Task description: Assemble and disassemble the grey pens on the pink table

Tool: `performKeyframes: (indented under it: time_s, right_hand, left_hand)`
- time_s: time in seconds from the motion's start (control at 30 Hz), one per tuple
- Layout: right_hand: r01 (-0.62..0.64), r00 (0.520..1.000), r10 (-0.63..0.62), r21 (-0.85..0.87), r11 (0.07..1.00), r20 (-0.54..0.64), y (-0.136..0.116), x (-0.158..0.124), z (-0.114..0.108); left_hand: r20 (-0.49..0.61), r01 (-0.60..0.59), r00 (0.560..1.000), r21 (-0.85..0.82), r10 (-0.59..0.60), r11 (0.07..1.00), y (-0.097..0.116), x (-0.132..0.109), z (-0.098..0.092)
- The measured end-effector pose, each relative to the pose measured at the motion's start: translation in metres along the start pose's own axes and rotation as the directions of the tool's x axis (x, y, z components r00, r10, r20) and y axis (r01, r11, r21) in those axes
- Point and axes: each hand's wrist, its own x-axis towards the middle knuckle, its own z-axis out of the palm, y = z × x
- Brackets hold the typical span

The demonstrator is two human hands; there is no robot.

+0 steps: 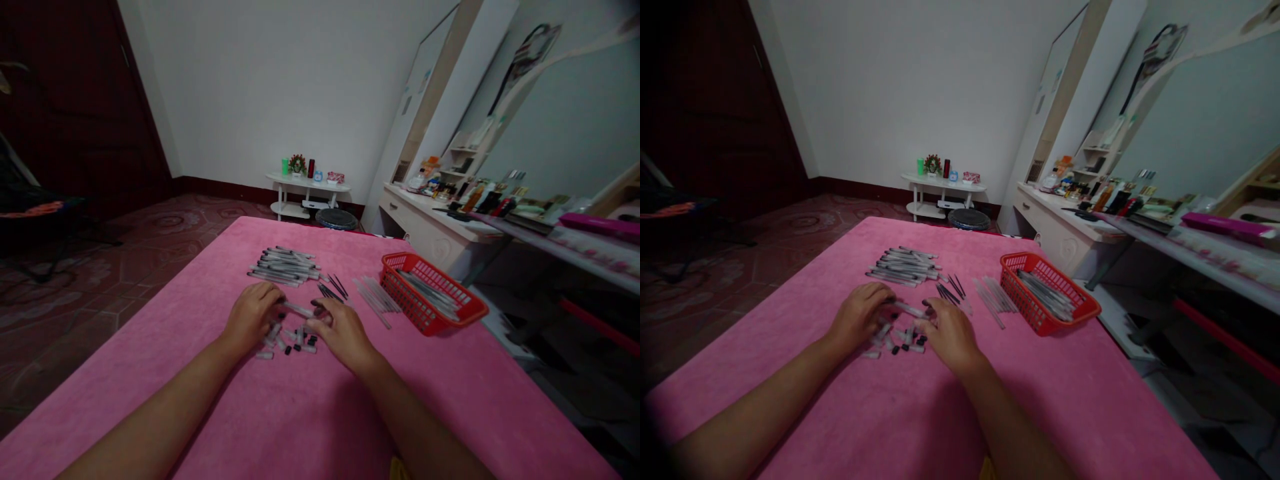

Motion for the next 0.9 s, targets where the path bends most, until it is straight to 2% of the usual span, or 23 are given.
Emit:
performKeyframes:
  time_s: [0.13,0.2,0.3,0.37,0.43,0.57,0.67,0.73,0.8,0.9]
  right_hand:
    - [-0.026,0.997,0.014,0.152,0.988,0.082,-0.001,-0.001,0.008]
    - [-0.103,0.991,0.076,0.259,0.96,0.114,-0.001,-0.001,0.011]
    - [-0.307,0.944,0.2,0.47,0.828,0.264,-0.003,-0.002,0.011]
    - [-0.399,0.903,0.206,0.562,0.725,0.376,-0.006,-0.003,0.008]
    - [-0.413,0.891,0.167,0.6,0.685,0.422,-0.009,-0.003,0.003]
    - [-0.336,0.915,0.114,0.576,0.745,0.387,-0.012,-0.002,-0.003]
    - [-0.202,0.956,0.067,0.471,0.859,0.287,-0.012,-0.003,-0.002]
    - [-0.055,0.979,-0.011,0.315,0.947,0.203,-0.013,-0.004,-0.001]
    - [0.094,0.984,-0.107,0.1,0.991,0.144,-0.014,-0.005,-0.001]
    - [0.242,0.966,-0.219,-0.184,0.953,0.137,-0.017,-0.007,-0.006]
  left_hand:
    - [-0.036,-0.128,0.991,0.008,0.128,0.992,0.014,-0.001,0.001]
    - [-0.041,-0.195,0.98,0.009,0.195,0.981,0.02,-0.001,0.0]
    - [-0.026,-0.3,0.953,0.028,0.301,0.953,0.026,-0.001,-0.004]
    - [0.0,-0.343,0.939,0.051,0.343,0.938,0.027,-0.002,-0.006]
    - [0.029,-0.363,0.932,0.072,0.362,0.929,0.027,-0.004,-0.007]
    - [0.061,-0.348,0.937,0.086,0.343,0.934,0.024,-0.008,-0.005]
    - [0.119,-0.298,0.95,0.061,0.29,0.953,0.024,-0.008,-0.004]
    - [0.166,-0.246,0.957,0.044,0.236,0.968,0.026,-0.008,-0.004]
    - [0.203,-0.183,0.963,0.022,0.175,0.983,0.028,-0.007,-0.005]
    - [0.262,-0.081,0.962,-0.004,0.079,0.997,0.03,-0.006,-0.005]
